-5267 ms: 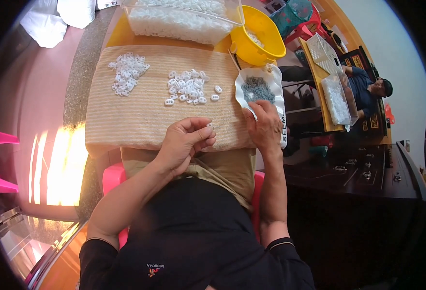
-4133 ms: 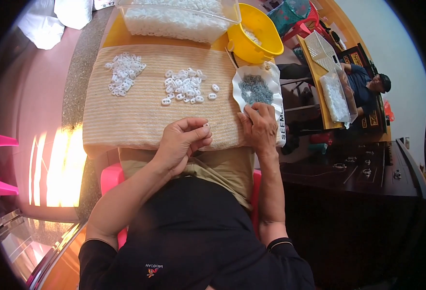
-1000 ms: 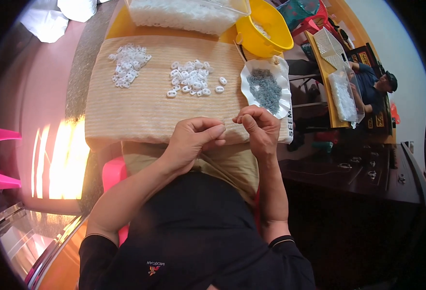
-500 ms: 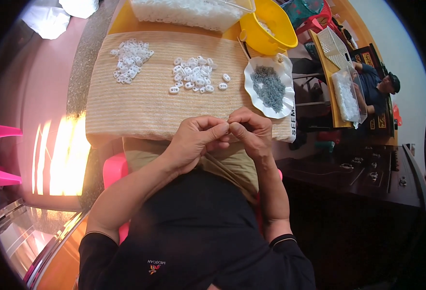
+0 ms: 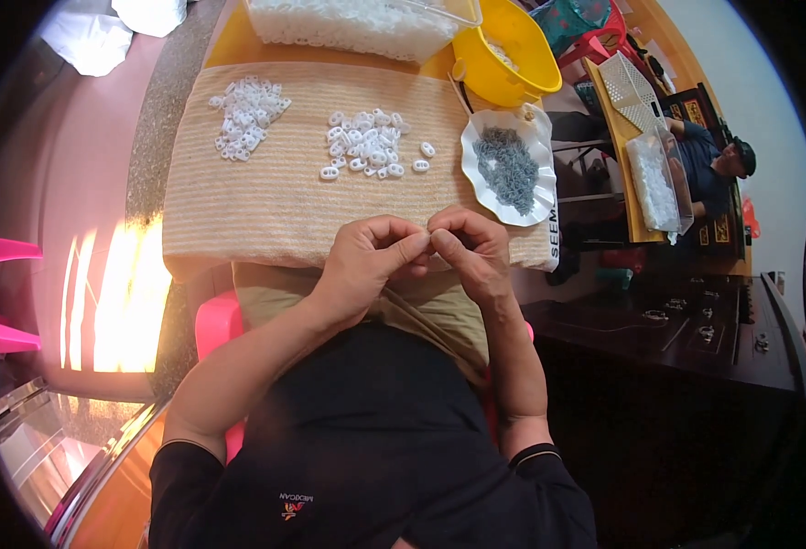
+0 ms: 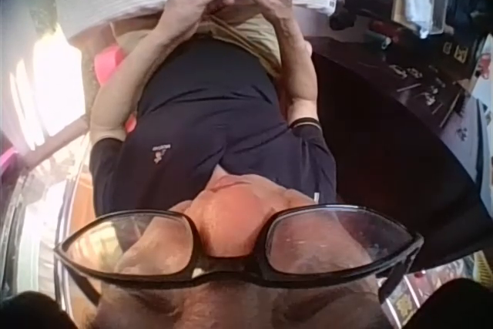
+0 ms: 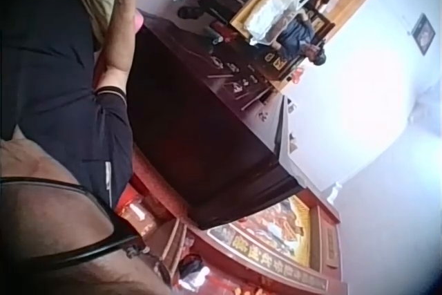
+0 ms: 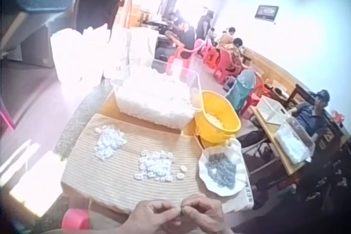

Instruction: Manually assembling small white plastic clips by inserting metal components into them.

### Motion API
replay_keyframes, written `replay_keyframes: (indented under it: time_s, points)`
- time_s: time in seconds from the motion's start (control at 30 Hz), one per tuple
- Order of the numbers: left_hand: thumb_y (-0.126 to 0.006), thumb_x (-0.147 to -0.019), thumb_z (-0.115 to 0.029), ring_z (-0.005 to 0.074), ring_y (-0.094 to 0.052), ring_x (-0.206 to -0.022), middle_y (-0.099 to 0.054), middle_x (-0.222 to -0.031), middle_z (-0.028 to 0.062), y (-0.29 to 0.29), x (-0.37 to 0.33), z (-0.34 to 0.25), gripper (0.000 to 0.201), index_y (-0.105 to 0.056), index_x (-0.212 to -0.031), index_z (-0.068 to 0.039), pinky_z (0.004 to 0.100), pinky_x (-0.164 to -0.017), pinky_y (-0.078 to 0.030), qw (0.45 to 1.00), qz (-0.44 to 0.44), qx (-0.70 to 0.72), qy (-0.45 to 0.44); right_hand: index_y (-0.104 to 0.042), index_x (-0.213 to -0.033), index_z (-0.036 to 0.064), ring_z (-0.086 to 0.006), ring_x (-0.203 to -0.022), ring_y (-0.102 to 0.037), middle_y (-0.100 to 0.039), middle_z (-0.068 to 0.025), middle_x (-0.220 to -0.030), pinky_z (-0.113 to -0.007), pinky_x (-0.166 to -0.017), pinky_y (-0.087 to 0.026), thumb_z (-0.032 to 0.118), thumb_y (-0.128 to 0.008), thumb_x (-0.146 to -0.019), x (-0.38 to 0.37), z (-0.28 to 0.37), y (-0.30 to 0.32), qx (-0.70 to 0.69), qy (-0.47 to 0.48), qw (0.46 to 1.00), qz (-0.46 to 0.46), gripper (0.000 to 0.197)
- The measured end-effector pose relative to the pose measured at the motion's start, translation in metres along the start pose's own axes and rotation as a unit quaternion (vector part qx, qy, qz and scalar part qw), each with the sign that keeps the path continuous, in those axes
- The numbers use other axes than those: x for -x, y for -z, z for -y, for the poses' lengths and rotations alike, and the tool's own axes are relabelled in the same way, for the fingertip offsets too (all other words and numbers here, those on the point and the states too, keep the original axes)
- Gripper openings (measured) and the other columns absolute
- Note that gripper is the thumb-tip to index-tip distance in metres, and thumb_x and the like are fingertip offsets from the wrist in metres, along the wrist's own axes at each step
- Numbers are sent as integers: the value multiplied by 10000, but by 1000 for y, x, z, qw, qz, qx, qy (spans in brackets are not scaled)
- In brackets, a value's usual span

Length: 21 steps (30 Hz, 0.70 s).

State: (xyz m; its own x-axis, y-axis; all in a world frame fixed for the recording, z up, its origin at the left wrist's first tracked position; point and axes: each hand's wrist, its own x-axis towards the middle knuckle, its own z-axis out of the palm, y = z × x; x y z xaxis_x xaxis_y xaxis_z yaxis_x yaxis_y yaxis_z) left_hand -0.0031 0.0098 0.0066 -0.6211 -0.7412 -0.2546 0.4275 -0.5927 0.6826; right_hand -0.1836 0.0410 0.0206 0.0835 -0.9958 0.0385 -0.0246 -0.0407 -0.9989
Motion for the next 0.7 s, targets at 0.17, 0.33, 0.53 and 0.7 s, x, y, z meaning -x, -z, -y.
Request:
replay_keyframes:
  time_s: [0.17, 0.33, 0.53, 0.7]
  points:
    - [-642, -903, -149, 69, -604, -734, -647, -834, 25, 3, -2, 5, 151, -640, -976, -18, 199, -662, -514, 997, 0, -69, -46, -623, -928, -24, -83, -774, -596, -629, -36, -858, -225, -708, -508, 105, -634, -906, 0, 2, 1, -2, -46, 999, 5, 132]
    - [-646, -896, -114, 50, -595, -742, -656, -837, 23, 0, 0, 3, 138, -637, -972, -1, 187, -635, -488, 981, -10, -165, -98, -615, -914, -30, -90, -769, -610, -635, -46, -852, -235, -705, -533, 98, -627, -907, 1, 1, 5, -54, -86, 995, 15, 129]
    - [-641, -902, -122, 52, -599, -726, -655, -827, 23, 2, -1, 5, 149, -635, -972, 9, 193, -639, -498, 983, -15, -152, -101, -605, -928, -33, -98, -786, -618, -628, -40, -873, -242, -716, -536, 81, -627, -904, 0, 6, 1, -21, -36, 999, 28, 119]
    - [-632, -910, -136, 63, -608, -731, -653, -826, 27, 2, -3, 3, 159, -635, -974, 10, 199, -649, -511, 989, -17, -122, -81, -599, -971, -25, -85, -791, -607, -610, -35, -887, -223, -713, -511, 55, -626, -899, 2, -1, 3, 26, -7, 999, 23, 112]
